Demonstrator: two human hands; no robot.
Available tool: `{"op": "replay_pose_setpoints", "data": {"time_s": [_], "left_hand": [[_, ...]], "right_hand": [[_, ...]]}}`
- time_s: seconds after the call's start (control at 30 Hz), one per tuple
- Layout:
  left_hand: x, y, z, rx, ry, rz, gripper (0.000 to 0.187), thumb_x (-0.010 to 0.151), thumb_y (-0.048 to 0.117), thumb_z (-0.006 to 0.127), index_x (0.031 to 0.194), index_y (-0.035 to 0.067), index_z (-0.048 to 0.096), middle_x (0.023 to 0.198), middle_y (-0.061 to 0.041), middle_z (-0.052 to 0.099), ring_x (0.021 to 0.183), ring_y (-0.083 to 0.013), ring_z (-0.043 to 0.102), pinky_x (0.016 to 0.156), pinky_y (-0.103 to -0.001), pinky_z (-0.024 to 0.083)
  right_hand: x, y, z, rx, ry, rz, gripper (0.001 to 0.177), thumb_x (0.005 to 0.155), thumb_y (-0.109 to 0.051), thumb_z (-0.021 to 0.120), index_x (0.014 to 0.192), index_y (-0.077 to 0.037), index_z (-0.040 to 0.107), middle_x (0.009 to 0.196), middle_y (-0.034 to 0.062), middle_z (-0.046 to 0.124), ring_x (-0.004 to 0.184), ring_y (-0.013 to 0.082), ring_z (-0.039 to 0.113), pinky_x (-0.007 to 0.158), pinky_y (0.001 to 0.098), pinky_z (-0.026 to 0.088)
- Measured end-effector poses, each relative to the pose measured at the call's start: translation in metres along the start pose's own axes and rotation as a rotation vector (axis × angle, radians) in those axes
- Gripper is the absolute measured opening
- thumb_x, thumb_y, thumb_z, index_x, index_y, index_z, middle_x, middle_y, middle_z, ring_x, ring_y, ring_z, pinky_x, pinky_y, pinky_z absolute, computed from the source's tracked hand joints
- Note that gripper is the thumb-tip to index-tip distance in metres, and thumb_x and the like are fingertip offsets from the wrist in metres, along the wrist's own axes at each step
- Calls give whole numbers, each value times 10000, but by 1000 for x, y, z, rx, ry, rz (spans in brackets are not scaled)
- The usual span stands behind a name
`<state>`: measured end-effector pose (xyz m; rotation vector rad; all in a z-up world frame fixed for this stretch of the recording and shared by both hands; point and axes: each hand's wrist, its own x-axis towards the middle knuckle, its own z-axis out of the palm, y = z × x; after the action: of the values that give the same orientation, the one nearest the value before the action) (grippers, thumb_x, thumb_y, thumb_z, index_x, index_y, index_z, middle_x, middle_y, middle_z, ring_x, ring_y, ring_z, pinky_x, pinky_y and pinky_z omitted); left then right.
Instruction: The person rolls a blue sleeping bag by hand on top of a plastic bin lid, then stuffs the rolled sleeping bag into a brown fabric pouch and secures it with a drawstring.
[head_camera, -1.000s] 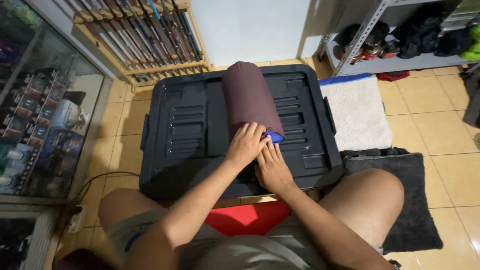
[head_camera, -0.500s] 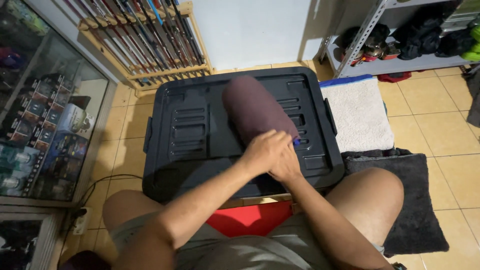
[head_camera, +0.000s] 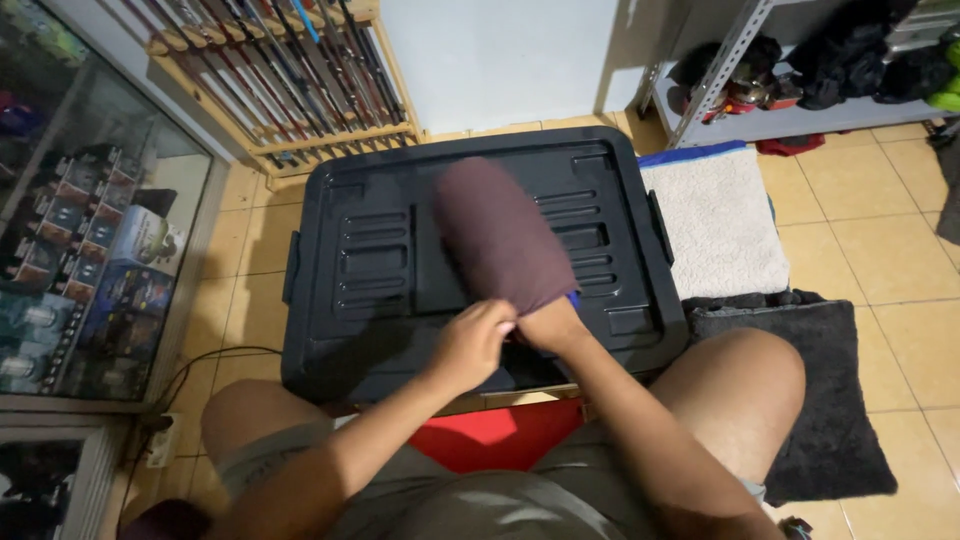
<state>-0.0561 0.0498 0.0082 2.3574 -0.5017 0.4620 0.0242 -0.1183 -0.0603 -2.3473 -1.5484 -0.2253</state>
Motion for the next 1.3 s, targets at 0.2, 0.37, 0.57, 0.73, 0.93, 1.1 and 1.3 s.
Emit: {"op": "replay_pose_setpoints", "data": {"time_s": [0.2, 0.37, 0.57, 0.73, 0.93, 1.1, 1.3], "left_hand": [[-78, -52, -38, 72, -236, -411, 110, 993, 146, 530, 1074, 116, 598, 930, -179, 682, 924, -437, 694, 783, -488, 559], [-119, -62, -64, 165, -326, -526, 118, 980, 191, 562, 1042, 95, 591, 950, -165, 660, 923, -401, 706, 768, -448, 591], [-92, -32, -67, 214, 16, -323, 430, 814, 332, 791, 1132, 135, 577, 1051, -113, 600, 968, -353, 681, 793, -438, 578], [-61, -46, -34, 297, 139, -222, 234, 889, 195, 734, 1096, 179, 625, 1054, -20, 601, 980, -262, 693, 792, -374, 583], [-14, -24, -35, -120, 189, -238, 150, 875, 210, 786, 963, 168, 671, 831, -33, 657, 861, -291, 726, 758, -399, 585], [10, 2, -35, -112, 238, -142, 99, 895, 254, 771, 954, 205, 708, 833, -1, 644, 843, -263, 700, 743, -373, 579], [25, 10, -13, 41, 188, 70, 25, 944, 202, 673, 964, 207, 658, 798, 6, 570, 788, -254, 664, 705, -351, 575]], "right_hand": [[24, -93, -127, 133, 155, -303, 80, 884, -95, 634, 838, -61, 690, 839, 106, 708, 834, 319, 677, 819, 419, 507], [6, -100, -64, 68, 294, -128, 138, 958, -223, 620, 977, -95, 667, 990, 40, 629, 955, 261, 640, 770, 353, 480], [2, -101, -26, -69, 248, -38, 516, 859, -311, 666, 1291, -31, 630, 1263, 140, 622, 1235, 325, 584, 1066, 428, 441], [9, -92, -32, 5, 235, 24, 535, 786, -226, 748, 1260, 3, 654, 1203, 192, 654, 1182, 367, 628, 1073, 454, 471], [-5, -95, -50, -34, 392, 234, 599, 771, -170, 746, 1348, -55, 632, 1253, 170, 618, 1146, 369, 632, 1001, 474, 513], [-4, -100, -42, -189, 387, 216, 700, 750, -172, 750, 1400, 12, 566, 1387, 276, 553, 1321, 440, 545, 1114, 510, 432], [-22, -64, 3, -266, 196, 311, 649, 768, -359, 738, 1286, 14, 625, 1317, 294, 563, 1313, 465, 528, 1202, 545, 340]]}}
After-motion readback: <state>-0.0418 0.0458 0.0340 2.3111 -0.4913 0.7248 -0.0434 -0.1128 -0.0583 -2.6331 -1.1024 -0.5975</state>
